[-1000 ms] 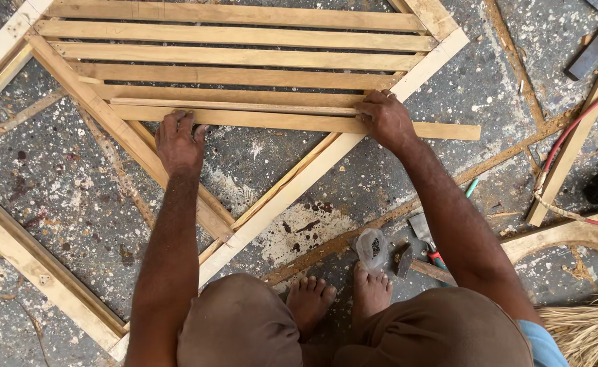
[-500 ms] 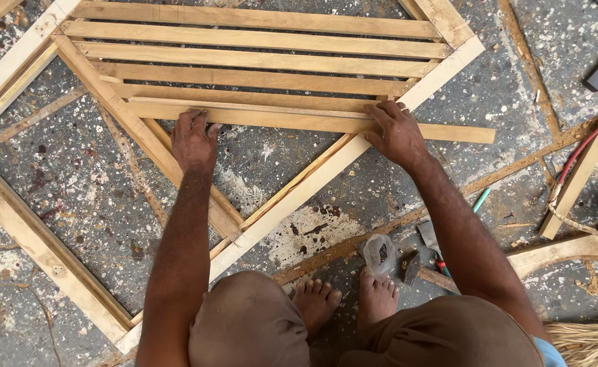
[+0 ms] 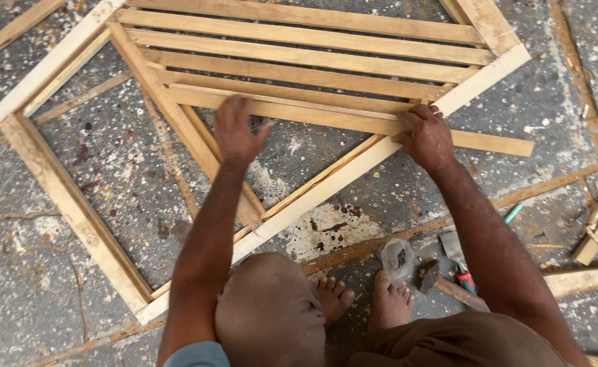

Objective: The person uses a circular saw to cut a wooden slat and then fits it into a triangular frame. They use a pencil to mark the wood and arrange several slats within the frame by hand.

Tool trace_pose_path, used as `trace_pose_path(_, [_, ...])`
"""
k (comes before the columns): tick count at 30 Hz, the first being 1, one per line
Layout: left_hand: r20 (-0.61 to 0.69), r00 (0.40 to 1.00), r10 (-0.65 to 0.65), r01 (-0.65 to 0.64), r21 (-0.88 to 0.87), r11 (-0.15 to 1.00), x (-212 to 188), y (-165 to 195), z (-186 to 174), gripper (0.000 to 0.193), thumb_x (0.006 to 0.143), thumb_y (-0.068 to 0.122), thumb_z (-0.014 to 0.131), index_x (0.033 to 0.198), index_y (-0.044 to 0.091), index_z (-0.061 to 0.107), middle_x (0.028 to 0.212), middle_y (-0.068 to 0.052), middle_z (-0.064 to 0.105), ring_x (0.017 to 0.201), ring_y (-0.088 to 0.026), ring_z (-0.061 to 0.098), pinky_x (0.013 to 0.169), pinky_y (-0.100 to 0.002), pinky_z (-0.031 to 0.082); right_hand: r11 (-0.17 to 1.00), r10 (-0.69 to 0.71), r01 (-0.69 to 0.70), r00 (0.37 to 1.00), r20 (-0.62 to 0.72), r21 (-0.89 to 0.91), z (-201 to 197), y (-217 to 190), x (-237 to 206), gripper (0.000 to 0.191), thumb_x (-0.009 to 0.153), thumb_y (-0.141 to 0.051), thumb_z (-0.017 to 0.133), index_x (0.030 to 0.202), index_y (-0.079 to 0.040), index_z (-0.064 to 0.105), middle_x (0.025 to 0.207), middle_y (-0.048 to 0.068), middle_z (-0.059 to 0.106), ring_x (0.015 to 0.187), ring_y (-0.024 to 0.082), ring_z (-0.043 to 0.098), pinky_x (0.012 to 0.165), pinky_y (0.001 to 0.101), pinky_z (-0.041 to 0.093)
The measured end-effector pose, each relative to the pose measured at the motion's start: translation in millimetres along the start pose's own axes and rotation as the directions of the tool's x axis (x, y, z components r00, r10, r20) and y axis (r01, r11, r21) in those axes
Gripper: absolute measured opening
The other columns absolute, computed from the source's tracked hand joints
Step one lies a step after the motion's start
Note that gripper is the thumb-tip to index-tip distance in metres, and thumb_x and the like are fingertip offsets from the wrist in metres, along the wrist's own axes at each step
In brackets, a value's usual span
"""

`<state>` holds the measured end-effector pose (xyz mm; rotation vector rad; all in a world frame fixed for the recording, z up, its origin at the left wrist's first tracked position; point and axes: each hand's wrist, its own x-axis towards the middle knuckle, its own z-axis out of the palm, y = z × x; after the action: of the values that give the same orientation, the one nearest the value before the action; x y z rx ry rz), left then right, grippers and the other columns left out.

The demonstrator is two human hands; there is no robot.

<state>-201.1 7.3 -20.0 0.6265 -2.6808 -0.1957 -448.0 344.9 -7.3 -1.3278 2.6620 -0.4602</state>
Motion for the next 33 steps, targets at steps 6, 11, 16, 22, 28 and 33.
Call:
trace_pose_path(6, [0.282, 0.906, 0.315, -0.227, -0.306, 0.925, 30.3, 58.9, 37.6, 0.076, 0.087, 0.051, 0.078, 0.145, 0.009, 0.053, 0.151, -0.02, 0.043, 0.141, -0.038, 0.039, 0.12, -0.058, 0.024, 0.999, -0.045, 0.045, 0.999, -0.012, -0.006, 11.2, -6.7, 4.8, 0.053, 0.082, -0.026, 0.088, 0.132, -0.012, 0.074, 0.129, 0.011, 0.071, 0.122, 0.032, 0.064, 0.107, 0.0464, 0.052])
trace_pose_path(11, [0.404, 0.795, 0.452, -0.378, -0.253, 0.89, 43.5, 70.4, 54.0, 0.051, 0.096, 0.029, 0.073, 0.143, 0.018, 0.058, 0.155, -0.014, 0.042, 0.145, -0.032, 0.039, 0.127, -0.053, 0.026, 0.993, 0.039, -0.031, 0.997, 0.071, -0.114, 17.3, -7.8, 12.3, 0.058, 0.081, -0.03, 0.087, 0.134, -0.013, 0.073, 0.131, 0.011, 0.07, 0.123, 0.032, 0.061, 0.104, 0.0464, 0.05])
trace_pose_path(16, [0.299, 0.827, 0.476, -0.417, -0.242, 0.876, 41.2, 60.9, 71.0, 0.039, 0.098, 0.014, 0.072, 0.136, 0.017, 0.063, 0.157, -0.017, 0.043, 0.145, -0.033, 0.04, 0.125, -0.054, 0.027, 0.995, 0.039, -0.032, 0.997, 0.07, -0.099, 19.6, -6.0, 16.7, 0.054, 0.084, -0.028, 0.086, 0.134, -0.013, 0.072, 0.133, 0.009, 0.07, 0.125, 0.031, 0.06, 0.108, 0.045, 0.05])
trace_pose_path(22, [0.248, 0.828, 0.503, -0.472, -0.179, 0.863, 35.9, 57.4, 71.2, 0.034, 0.094, 0.002, 0.069, 0.124, 0.018, 0.068, 0.157, -0.014, 0.047, 0.146, -0.031, 0.042, 0.127, -0.048, 0.027, 0.999, -0.033, 0.034, 0.999, 0.022, -0.041, 13.0, -18.6, 18.7, 0.052, 0.086, -0.027, 0.086, 0.133, -0.011, 0.071, 0.132, 0.01, 0.07, 0.123, 0.027, 0.063, 0.115, 0.0478, 0.049])
trace_pose_path(28, [0.117, 0.85, 0.513, -0.473, -0.259, 0.842, 30.8, 56.3, 76.9, 0.024, 0.098, 0.004, 0.07, 0.12, 0.013, 0.075, 0.151, -0.013, 0.055, 0.144, -0.03, 0.049, 0.129, -0.047, 0.029, 0.998, 0.001, 0.015, 0.962, -0.274, 0.056, 16.1, 2.4, -29.6, 0.055, 0.09, -0.015, 0.08, 0.14, -0.001, 0.061, 0.133, 0.021, 0.063, 0.12, 0.04, 0.064, 0.102, 0.0492, 0.054])
trace_pose_path(33, [0.136, 0.843, 0.52, -0.48, -0.244, 0.843, 37.1, 55.3, 91.7, 0.02, 0.1, 0.014, 0.071, 0.119, 0.014, 0.076, 0.146, -0.014, 0.06, 0.139, -0.029, 0.053, 0.126, -0.047, 0.033, 0.938, 0.348, -0.331, 0.9, -0.264, 0.107, 19.8, 37.4, -123.6, 0.026, 0.099, -0.016, 0.076, 0.125, -0.011, 0.073, 0.123, 0.013, 0.069, 0.114, 0.031, 0.066, 0.096, 0.0458, 0.056])
